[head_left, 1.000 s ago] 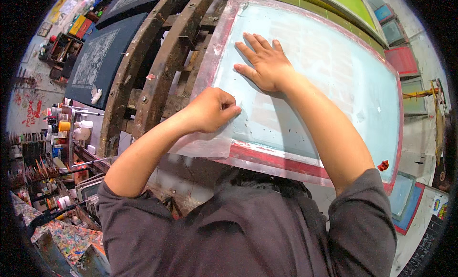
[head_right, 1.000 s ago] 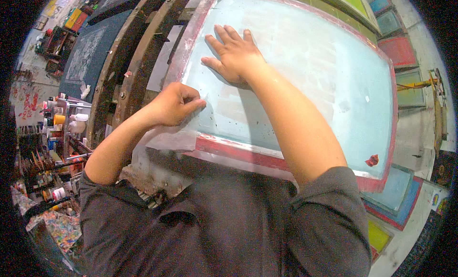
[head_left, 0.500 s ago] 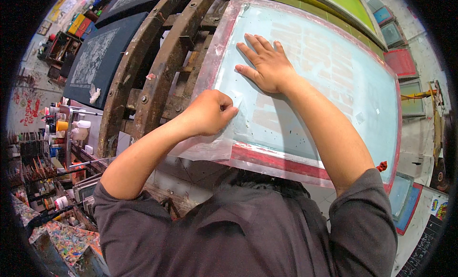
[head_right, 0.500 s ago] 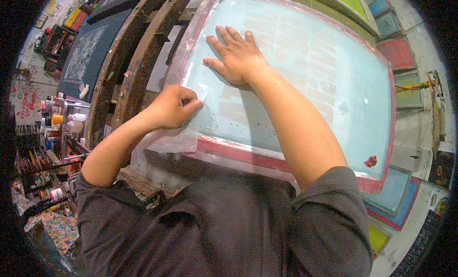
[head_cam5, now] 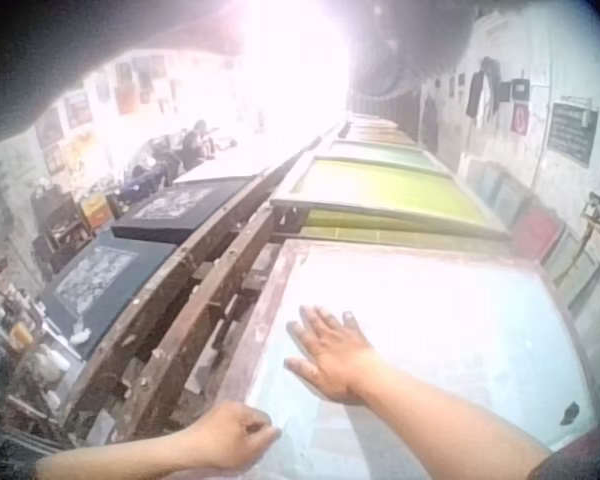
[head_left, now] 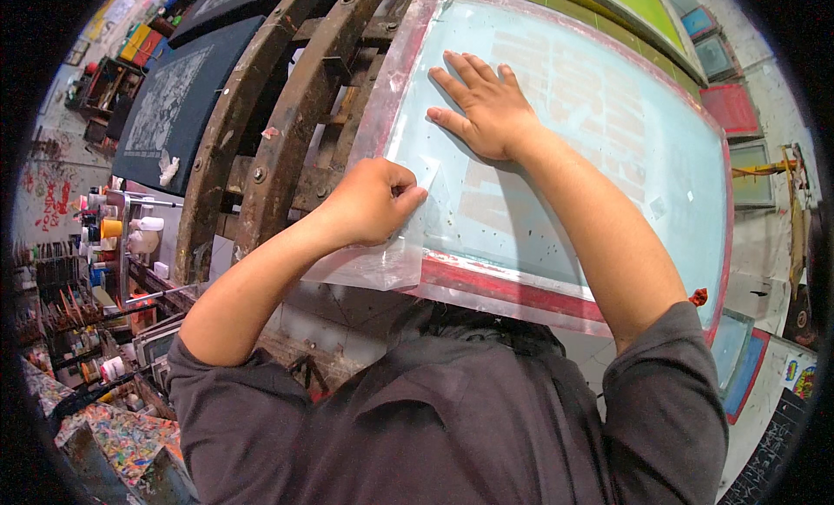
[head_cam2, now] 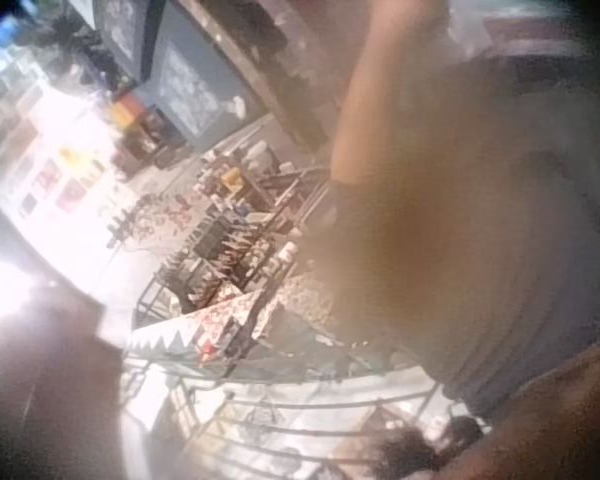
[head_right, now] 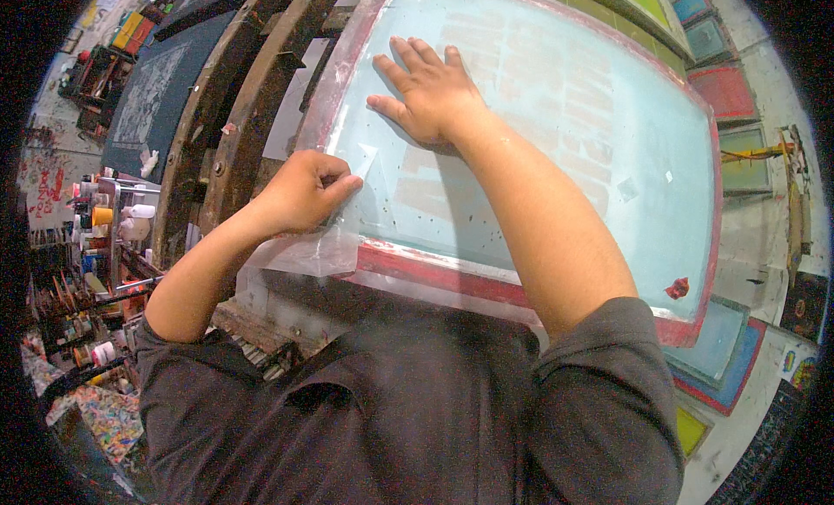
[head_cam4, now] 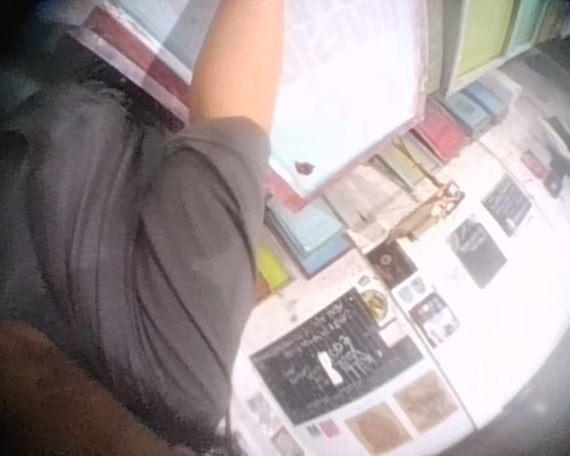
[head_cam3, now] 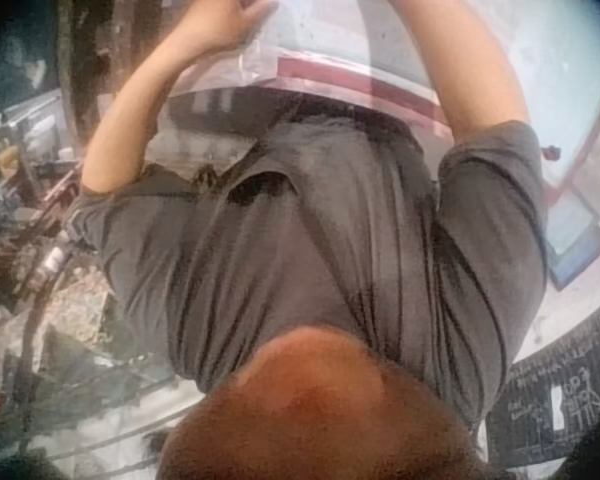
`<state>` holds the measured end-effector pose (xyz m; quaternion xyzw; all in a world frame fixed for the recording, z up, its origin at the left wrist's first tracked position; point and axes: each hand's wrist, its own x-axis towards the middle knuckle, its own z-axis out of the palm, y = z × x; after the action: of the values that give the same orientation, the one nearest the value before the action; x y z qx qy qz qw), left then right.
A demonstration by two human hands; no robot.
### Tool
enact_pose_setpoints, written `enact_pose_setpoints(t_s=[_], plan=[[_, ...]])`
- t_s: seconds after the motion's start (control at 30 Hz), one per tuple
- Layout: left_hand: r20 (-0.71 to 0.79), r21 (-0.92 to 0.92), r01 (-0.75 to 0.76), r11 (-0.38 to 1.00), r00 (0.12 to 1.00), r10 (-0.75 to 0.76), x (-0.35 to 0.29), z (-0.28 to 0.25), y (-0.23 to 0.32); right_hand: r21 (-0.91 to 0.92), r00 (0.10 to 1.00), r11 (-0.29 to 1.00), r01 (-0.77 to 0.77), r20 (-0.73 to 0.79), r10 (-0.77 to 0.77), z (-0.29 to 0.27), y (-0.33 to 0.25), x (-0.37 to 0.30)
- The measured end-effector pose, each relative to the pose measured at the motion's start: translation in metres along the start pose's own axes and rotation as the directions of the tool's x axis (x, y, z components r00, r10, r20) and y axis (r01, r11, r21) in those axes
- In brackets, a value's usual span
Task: The person uses a small tool to scrape and remove tape from the edges of a screen printing frame. They then peel off a plastic sheet from the frame surface, crumple it, and place it aside. The person continues to remove tape and wipe the frame edges with a cloth.
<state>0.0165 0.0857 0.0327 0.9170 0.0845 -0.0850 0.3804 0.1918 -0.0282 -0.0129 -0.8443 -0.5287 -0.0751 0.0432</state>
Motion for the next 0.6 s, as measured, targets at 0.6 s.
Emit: enact_pose_setpoints(t_s=[0.6], plan=[[-0.066, -0.030, 0.023, 0.999, 0.998, -0.025, -0.012, 0.004, -0.007, 0.007, 1.000, 1.000, -0.014, 0.027, 0.014, 0.002, -0.001, 0.001]])
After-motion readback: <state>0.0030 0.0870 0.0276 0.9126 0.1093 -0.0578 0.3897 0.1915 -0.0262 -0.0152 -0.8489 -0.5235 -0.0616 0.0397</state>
